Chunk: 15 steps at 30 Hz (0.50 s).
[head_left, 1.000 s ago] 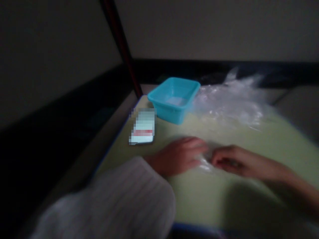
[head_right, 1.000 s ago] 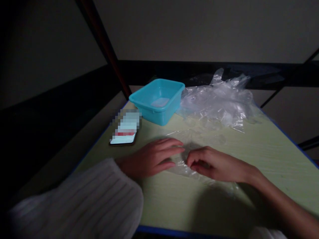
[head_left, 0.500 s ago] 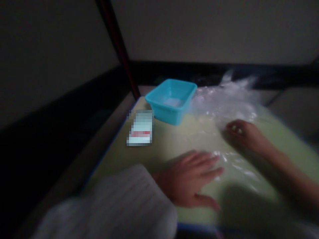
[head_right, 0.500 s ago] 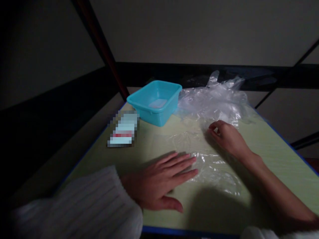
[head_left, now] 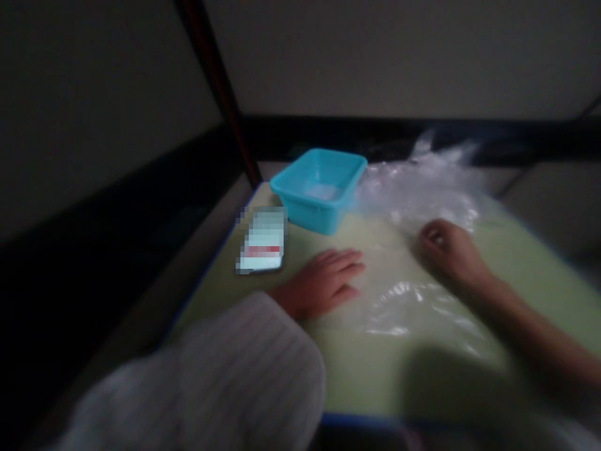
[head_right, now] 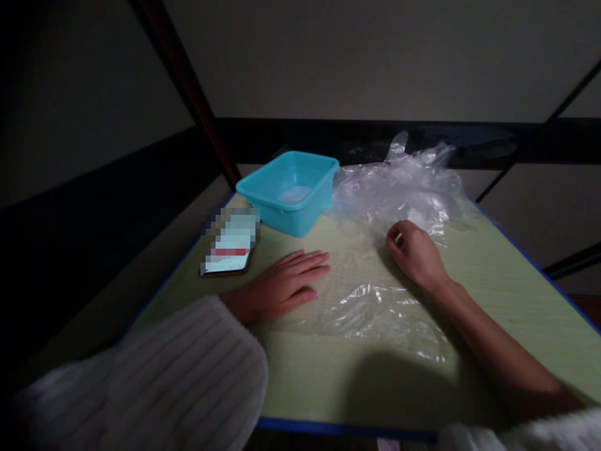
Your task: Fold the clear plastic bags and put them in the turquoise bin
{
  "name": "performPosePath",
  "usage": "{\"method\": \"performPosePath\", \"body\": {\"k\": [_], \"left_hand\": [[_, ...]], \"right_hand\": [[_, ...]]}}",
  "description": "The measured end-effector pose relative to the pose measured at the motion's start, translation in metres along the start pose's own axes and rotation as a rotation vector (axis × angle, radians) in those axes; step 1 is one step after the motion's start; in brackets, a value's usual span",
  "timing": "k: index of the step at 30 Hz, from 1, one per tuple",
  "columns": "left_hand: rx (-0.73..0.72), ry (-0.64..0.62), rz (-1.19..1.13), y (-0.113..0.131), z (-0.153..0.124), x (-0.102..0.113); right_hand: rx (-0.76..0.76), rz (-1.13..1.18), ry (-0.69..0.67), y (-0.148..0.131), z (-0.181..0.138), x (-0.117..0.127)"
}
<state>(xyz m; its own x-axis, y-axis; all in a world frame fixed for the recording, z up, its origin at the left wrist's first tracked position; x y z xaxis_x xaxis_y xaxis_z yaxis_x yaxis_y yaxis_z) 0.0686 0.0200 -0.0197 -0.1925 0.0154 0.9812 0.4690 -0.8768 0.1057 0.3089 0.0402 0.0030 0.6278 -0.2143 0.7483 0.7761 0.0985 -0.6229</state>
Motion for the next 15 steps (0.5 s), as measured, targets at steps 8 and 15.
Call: {"method": "performPosePath", "body": {"k": [8,15], "left_hand": [[-0.032,0.02,0.008,0.0007,0.0001,0.0022],[-0.077,0.019,0.06,0.006,-0.0009,0.0023]], "right_hand": [[-0.08,0.365,-0.043,-0.0066,-0.0058,0.0045],[0.144,0.038,0.007,-0.0074,-0.0029,0.001]]}}
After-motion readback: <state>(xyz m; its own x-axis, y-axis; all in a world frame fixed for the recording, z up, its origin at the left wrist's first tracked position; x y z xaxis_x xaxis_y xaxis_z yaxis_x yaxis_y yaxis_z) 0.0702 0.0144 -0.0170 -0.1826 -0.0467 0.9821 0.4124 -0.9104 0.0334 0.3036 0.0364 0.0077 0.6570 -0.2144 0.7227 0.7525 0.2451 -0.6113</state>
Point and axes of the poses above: each hand's wrist, its own z-axis towards the middle knuckle, its own x-axis out of the back of the hand, y = z × x, the point moved 6 cm from there along z, towards the middle knuckle, and after that the axes turned 13 degrees about z, right-handed, at the moved point
